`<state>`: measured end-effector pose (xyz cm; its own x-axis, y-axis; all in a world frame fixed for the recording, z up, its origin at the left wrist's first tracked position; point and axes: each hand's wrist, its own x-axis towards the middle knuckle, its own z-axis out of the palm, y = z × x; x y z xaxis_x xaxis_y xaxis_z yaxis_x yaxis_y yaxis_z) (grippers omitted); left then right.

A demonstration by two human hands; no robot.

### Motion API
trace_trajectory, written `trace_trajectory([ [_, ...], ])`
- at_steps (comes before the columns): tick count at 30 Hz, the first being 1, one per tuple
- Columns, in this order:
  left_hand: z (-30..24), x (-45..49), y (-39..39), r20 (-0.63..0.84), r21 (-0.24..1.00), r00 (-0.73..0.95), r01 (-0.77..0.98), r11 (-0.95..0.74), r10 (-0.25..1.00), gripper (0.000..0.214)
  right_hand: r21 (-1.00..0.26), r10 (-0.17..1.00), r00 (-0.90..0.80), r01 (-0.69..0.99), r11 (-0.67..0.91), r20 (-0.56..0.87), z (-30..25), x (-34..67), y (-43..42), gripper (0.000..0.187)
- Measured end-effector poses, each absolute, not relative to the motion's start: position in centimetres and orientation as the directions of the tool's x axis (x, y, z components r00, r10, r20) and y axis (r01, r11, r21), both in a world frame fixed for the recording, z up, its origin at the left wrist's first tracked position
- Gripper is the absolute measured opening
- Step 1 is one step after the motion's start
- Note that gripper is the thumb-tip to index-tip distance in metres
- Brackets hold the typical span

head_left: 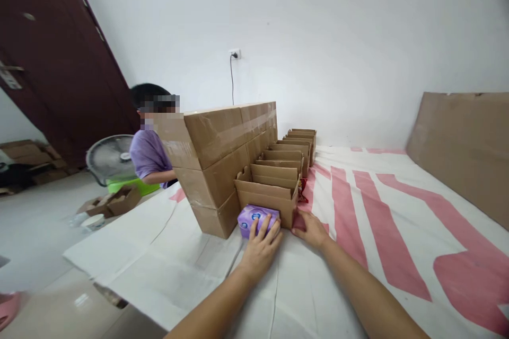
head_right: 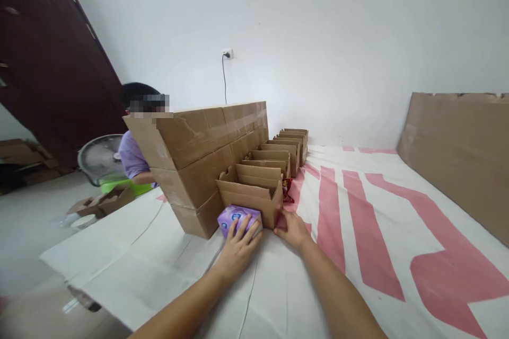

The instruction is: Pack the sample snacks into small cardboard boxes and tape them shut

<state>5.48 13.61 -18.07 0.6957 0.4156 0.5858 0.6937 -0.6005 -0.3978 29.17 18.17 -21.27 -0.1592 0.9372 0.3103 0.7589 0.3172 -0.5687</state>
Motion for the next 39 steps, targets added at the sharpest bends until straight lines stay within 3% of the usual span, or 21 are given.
trace_trajectory([
  [9, -19.9, 6.5, 14.6, 0.706, -0.187, 0.527, 0.783, -0.593, 0.473, 0.018, -0.563, 0.931, -0.152, 0.76, 0.325, 0.332, -20.8, 29.0, 17.9, 0.055],
  [15, -20.1, 6.4, 14.7, 0.732, -0.127, 0.491, 0.779, -0.614, 0.471, 0.012, -0.607, 0.934, -0.079, 0.74, 0.288, 0.347, -21.4, 29.0, 18.2, 0.045],
  [23, -20.3, 6.4, 15.0, 0.731, -0.131, 0.493, 0.781, -0.611, 0.472, 0.013, -0.666, 0.895, 0.214, 0.737, 0.116, 0.392, -15.7, 31.1, 23.2, 0.047],
  [31, -20.4, 6.4, 15.1, 0.736, -0.141, 0.492, 0.783, -0.606, 0.465, 0.011, -0.608, 0.925, 0.187, 0.792, 0.056, 0.329, -7.6, 30.5, 28.1, 0.043],
  [39, -20.4, 6.3, 15.0, 0.724, -0.149, 0.498, 0.788, -0.598, 0.476, 0.01, -0.527, 0.953, 0.238, 0.843, -0.107, 0.187, -5.1, 29.9, 30.0, 0.027],
])
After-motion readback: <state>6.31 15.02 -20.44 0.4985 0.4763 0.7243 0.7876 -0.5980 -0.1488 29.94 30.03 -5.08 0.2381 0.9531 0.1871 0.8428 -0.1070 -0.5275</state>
